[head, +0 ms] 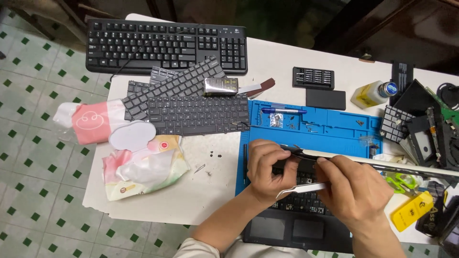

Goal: Disassembling a laptop to install or repair a keyboard using a prying tool and screwdriver

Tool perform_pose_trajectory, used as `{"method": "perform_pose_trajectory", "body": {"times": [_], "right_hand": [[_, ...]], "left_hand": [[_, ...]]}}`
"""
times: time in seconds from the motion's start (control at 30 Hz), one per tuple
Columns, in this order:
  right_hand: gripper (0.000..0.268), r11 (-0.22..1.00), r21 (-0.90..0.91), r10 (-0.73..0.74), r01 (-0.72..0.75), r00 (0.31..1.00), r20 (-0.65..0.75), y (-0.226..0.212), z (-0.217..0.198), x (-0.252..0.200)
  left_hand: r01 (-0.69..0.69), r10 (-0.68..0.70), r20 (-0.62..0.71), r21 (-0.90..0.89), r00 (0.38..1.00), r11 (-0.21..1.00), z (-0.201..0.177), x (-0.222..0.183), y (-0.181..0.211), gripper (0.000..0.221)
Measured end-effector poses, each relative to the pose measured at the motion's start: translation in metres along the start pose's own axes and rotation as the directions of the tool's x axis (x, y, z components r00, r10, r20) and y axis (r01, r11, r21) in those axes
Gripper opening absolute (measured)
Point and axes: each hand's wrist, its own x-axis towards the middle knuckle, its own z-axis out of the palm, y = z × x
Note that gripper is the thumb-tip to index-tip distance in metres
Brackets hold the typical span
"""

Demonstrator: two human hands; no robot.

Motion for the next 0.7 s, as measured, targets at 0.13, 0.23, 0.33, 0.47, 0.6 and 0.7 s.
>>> {"method": "perform_pose_trajectory", "body": {"times": [0.13,0.23,0.33,0.47,0.6,0.7], "right_hand": [[0.018,1.0,-0.012,0.01,-0.009,1.0,0.014,-0.002,-0.001,-0.004],[0.016,1.0,-0.019,0.017,-0.017,1.0,0.001,-0.003,-0.002,-0.004],[0.018,0.998,-0.034,0.044,-0.043,0.999,0.026,-0.004,-0.003,-0.005],[0.015,0.997,-0.028,0.069,-0.067,0.996,0.058,-0.006,-0.004,-0.001],[0.016,0.998,0.003,0.067,-0.068,0.995,0.072,-0.015,-0.007,0.016],[0.014,0.999,0.038,0.036,-0.04,0.995,0.09,-0.017,-0.006,0.028]], "left_hand": [[0.041,-0.042,-0.022,-0.029,0.999,0.999,0.003,-0.001,0.002,0.009],[0.088,-0.086,0.034,-0.073,0.996,0.993,0.001,0.001,0.005,0.009],[0.119,-0.115,0.061,-0.074,0.992,0.99,0.0,0.005,0.007,0.009],[0.106,-0.101,0.094,-0.05,0.99,0.993,-0.002,0.009,0.007,0.007],[0.082,-0.079,0.106,-0.019,0.991,0.996,-0.002,0.012,0.007,0.004],[0.031,-0.03,0.154,-0.005,0.988,1.0,-0.005,0.016,0.005,0.004]]}}
